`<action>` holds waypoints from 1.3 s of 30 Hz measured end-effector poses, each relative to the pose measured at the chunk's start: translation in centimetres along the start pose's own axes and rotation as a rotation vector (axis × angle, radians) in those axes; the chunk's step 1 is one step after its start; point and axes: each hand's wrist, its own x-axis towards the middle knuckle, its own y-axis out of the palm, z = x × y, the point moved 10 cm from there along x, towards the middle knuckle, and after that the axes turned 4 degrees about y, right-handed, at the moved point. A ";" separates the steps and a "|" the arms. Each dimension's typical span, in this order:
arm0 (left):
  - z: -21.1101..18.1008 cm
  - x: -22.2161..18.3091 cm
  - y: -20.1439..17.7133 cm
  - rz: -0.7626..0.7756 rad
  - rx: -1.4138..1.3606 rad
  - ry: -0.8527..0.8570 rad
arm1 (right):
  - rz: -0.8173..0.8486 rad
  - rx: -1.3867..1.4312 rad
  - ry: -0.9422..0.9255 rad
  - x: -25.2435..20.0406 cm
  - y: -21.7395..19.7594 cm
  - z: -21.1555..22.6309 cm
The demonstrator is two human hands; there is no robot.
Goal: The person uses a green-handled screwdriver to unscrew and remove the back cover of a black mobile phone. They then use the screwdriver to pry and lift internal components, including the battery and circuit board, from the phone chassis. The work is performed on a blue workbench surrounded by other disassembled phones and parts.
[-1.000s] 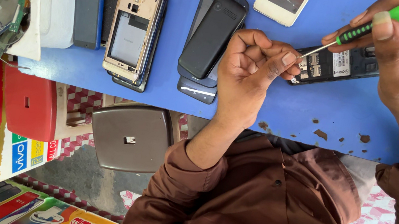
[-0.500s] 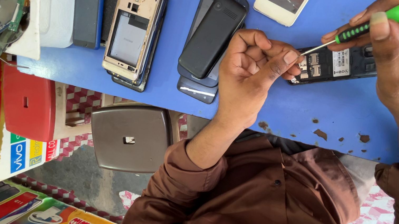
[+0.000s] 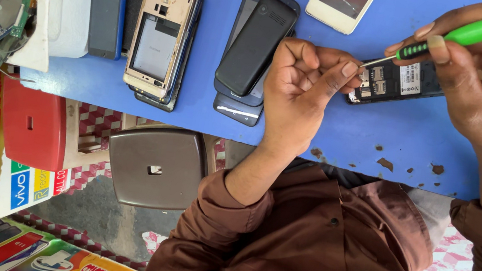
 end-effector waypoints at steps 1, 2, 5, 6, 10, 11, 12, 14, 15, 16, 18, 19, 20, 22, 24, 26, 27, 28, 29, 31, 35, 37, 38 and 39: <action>0.0 0.0 0.1 -0.001 0.002 0.001 | 0.005 -0.009 0.005 0.0 0.0 0.0; 0.1 0.0 0.1 -0.002 0.004 0.003 | 0.009 -0.009 0.014 0.0 0.1 -0.1; -0.7 -0.2 0.9 0.059 0.168 0.086 | 0.022 -0.034 0.020 0.1 0.3 0.0; -0.9 -0.3 1.0 0.071 0.230 0.108 | 0.015 -0.029 0.018 0.1 0.3 0.1; -2.1 -0.8 1.2 0.081 0.581 0.183 | -0.012 -0.050 0.016 0.2 0.1 0.3; -2.3 -0.9 1.3 0.088 0.637 0.198 | 0.002 -0.118 0.020 0.1 0.3 0.3; -2.6 -1.0 1.4 0.095 0.693 0.213 | 0.011 -0.157 0.017 0.1 0.5 0.2; -3.1 -1.0 1.6 0.113 0.731 0.231 | 0.022 -0.208 0.006 0.0 0.8 0.2; -3.3 -0.9 1.7 0.122 0.760 0.245 | 0.021 -0.217 0.001 0.0 0.8 0.2; -3.6 -0.9 1.8 0.131 0.811 0.267 | 0.021 -0.227 -0.005 0.0 0.9 0.1; -4.1 -0.9 2.0 0.145 0.930 0.309 | 0.019 -0.249 -0.017 -0.1 1.1 -0.1; -4.2 -1.0 2.1 0.150 0.998 0.331 | 0.021 -0.263 -0.027 -0.2 1.2 -0.1; -4.4 -1.2 2.2 0.152 1.054 0.351 | 0.027 -0.281 -0.049 -0.2 1.4 -0.1; -4.7 -1.4 2.5 0.153 1.155 0.400 | 0.040 -0.318 -0.100 -0.1 1.8 0.1; -4.8 -1.6 2.5 0.150 1.210 0.425 | 0.054 -0.348 -0.127 0.0 2.1 0.1; -4.7 -1.7 2.4 0.145 1.226 0.422 | 0.067 -0.368 -0.105 0.0 2.4 -0.2; -4.6 -1.7 2.3 0.142 1.232 0.419 | 0.072 -0.373 -0.109 0.0 2.5 -0.2; -4.5 -1.7 2.1 0.138 1.234 0.415 | 0.076 -0.377 -0.113 -0.1 2.6 -0.2; -4.3 -1.8 2.1 0.138 1.233 0.410 | 0.077 -0.378 -0.143 -0.1 2.8 0.0; -4.1 -1.8 2.0 0.142 1.226 0.400 | 0.065 -0.412 -0.210 -0.1 2.9 0.6; -3.9 -1.8 1.8 0.148 1.219 0.388 | 0.041 -0.492 -0.294 -0.1 3.0 1.4; -3.9 -1.9 1.9 0.147 1.226 0.389 | 0.045 -0.535 -0.280 0.1 3.1 1.5; -4.0 -1.8 1.9 0.147 1.228 0.390 | 0.047 -0.571 -0.262 0.2 3.1 1.5; -4.1 -1.8 2.0 0.145 1.230 0.391 | 0.048 -0.583 -0.268 0.4 3.1 1.6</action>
